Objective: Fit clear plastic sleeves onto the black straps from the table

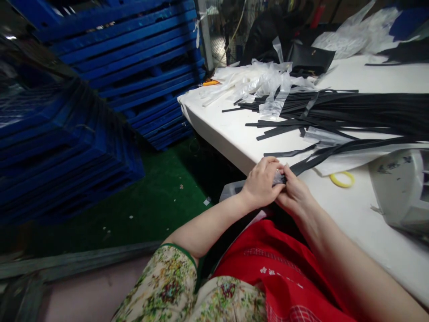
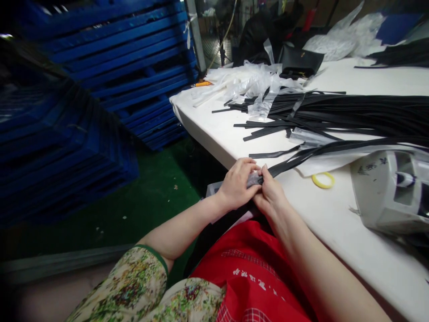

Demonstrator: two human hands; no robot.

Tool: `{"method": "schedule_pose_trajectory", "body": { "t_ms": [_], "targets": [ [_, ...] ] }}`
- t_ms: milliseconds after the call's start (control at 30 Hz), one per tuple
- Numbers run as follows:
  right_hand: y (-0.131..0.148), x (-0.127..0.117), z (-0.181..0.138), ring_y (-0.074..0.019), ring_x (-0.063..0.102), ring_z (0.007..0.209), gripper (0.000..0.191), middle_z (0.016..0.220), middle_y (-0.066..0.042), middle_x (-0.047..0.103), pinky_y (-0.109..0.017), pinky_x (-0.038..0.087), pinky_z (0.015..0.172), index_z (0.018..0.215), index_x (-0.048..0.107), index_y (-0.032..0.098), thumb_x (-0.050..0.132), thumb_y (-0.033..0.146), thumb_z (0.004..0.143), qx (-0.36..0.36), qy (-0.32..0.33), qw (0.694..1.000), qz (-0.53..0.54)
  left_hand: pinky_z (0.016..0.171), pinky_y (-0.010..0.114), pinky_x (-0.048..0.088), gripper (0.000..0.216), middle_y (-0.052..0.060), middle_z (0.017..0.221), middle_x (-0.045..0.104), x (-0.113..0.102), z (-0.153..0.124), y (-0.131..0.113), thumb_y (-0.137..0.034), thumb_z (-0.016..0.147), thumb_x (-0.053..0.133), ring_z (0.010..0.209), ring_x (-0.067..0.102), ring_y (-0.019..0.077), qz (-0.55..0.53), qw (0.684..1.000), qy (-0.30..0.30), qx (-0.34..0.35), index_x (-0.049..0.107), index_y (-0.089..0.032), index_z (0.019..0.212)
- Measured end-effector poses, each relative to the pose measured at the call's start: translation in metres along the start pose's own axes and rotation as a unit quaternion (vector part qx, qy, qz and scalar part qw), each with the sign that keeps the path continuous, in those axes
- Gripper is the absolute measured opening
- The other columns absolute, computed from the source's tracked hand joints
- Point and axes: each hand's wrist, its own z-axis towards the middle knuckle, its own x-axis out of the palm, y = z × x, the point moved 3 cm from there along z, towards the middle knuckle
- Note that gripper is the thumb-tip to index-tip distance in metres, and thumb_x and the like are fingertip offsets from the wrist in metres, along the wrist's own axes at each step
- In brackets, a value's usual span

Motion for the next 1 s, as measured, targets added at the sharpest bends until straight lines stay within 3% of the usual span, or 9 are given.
{"method": "schedule_pose_trajectory", "body": {
  "t_ms": [167,333,467,567,667,733,833,900,1000],
  "targets": [
    [0.022,0.044,0.006,-0.0059,0.044,0.041,0.04,0.051,0.007,0.043,-0.015,0.045,0.041,0.068,0.04,0.02,0.04,0.041,0.102,-0.016,0.046,0.992,0.114,0.098,0.037,0.05,0.043,0.014,0.139,0.047,-0.074,0.001,0.009,-0.048,0.099,0.043,0.123,0.054,0.0231,-0.18,0.972,-0.15,-0.003,0.049,-0.019,0.13],
    [0.037,0.069,0.019,-0.0042,0.032,0.035,0.043,0.045,0.01,0.033,-0.014,0.036,0.036,0.066,0.034,0.021,0.05,0.044,0.098,-0.062,0.102,0.984,0.129,0.089,0.036,0.05,0.046,0.01,0.101,0.061,-0.104,-0.075,0.029,-0.047,0.103,0.024,0.096,0.061,0.0204,-0.039,0.941,-0.318,-0.108,0.059,-0.017,0.102],
    [0.032,0.074,0.029,-0.005,0.035,0.036,0.042,0.045,0.009,0.033,-0.016,0.038,0.039,0.067,0.037,0.021,0.046,0.047,0.099,-0.088,0.087,0.988,0.092,0.091,0.038,0.047,0.035,0.011,0.099,0.059,-0.067,-0.121,0.046,-0.052,0.091,0.052,0.099,0.058,0.0249,0.063,0.958,-0.225,-0.168,0.061,-0.018,0.088],
    [0.027,0.073,0.033,-0.0051,0.037,0.037,0.042,0.046,0.009,0.032,-0.016,0.039,0.041,0.068,0.038,0.021,0.047,0.049,0.099,-0.112,0.093,0.988,0.05,0.091,0.037,0.048,0.033,0.011,0.102,0.062,-0.05,-0.131,0.061,-0.051,0.087,0.061,0.1,0.059,0.0243,-0.043,0.958,-0.145,-0.244,0.063,-0.018,0.082],
    [0.028,0.07,0.031,-0.0054,0.037,0.038,0.042,0.047,0.009,0.033,-0.017,0.039,0.041,0.069,0.04,0.021,0.05,0.05,0.097,-0.159,0.091,0.983,0.02,0.06,0.026,0.047,0.045,0.002,0.072,0.059,-0.058,-0.137,0.077,-0.061,0.089,0.051,0.058,0.055,0.0138,-0.282,0.893,-0.033,-0.349,0.061,-0.018,0.098],
    [0.029,0.068,0.027,-0.0056,0.036,0.038,0.041,0.047,0.009,0.033,-0.017,0.038,0.041,0.069,0.042,0.02,0.05,0.048,0.097,-0.187,0.088,0.978,0.008,0.041,0.02,0.03,0.065,-0.004,0.056,0.05,-0.073,-0.143,0.084,-0.072,0.089,0.035,0.035,0.031,0.0074,-0.385,0.823,0.123,-0.4,0.058,-0.016,0.112],
    [0.029,0.063,0.019,-0.0057,0.037,0.039,0.04,0.048,0.009,0.035,-0.017,0.036,0.039,0.068,0.045,0.02,0.058,0.048,0.093,-0.225,0.084,0.971,-0.016,0.036,0.02,0.021,0.085,0.001,0.055,0.057,-0.109,-0.152,0.096,-0.079,0.087,0.018,0.03,0.022,0.0067,-0.274,0.776,0.349,-0.447,0.064,-0.013,0.114],
    [0.026,0.057,0.016,-0.0058,0.037,0.04,0.04,0.049,0.008,0.037,-0.017,0.036,0.038,0.069,0.046,0.02,0.065,0.05,0.088,-0.241,0.078,0.966,-0.045,0.043,0.024,0.037,0.073,0.008,0.068,0.067,-0.139,-0.146,0.11,-0.076,0.086,0.038,0.04,0.046,0.0125,-0.015,0.815,0.321,-0.482,0.069,-0.012,0.105],
    [0.017,0.047,0.016,-0.007,0.039,0.04,0.043,0.048,0.008,0.038,-0.019,0.034,0.036,0.067,0.047,0.021,0.068,0.055,0.083,-0.255,0.062,0.959,-0.103,0.085,0.038,0.05,0.053,0.019,0.113,0.067,-0.164,-0.115,0.11,-0.057,0.089,0.054,0.1,0.066,0.0296,0.258,0.836,0.139,-0.465,0.067,-0.012,0.114]
  ]
}}
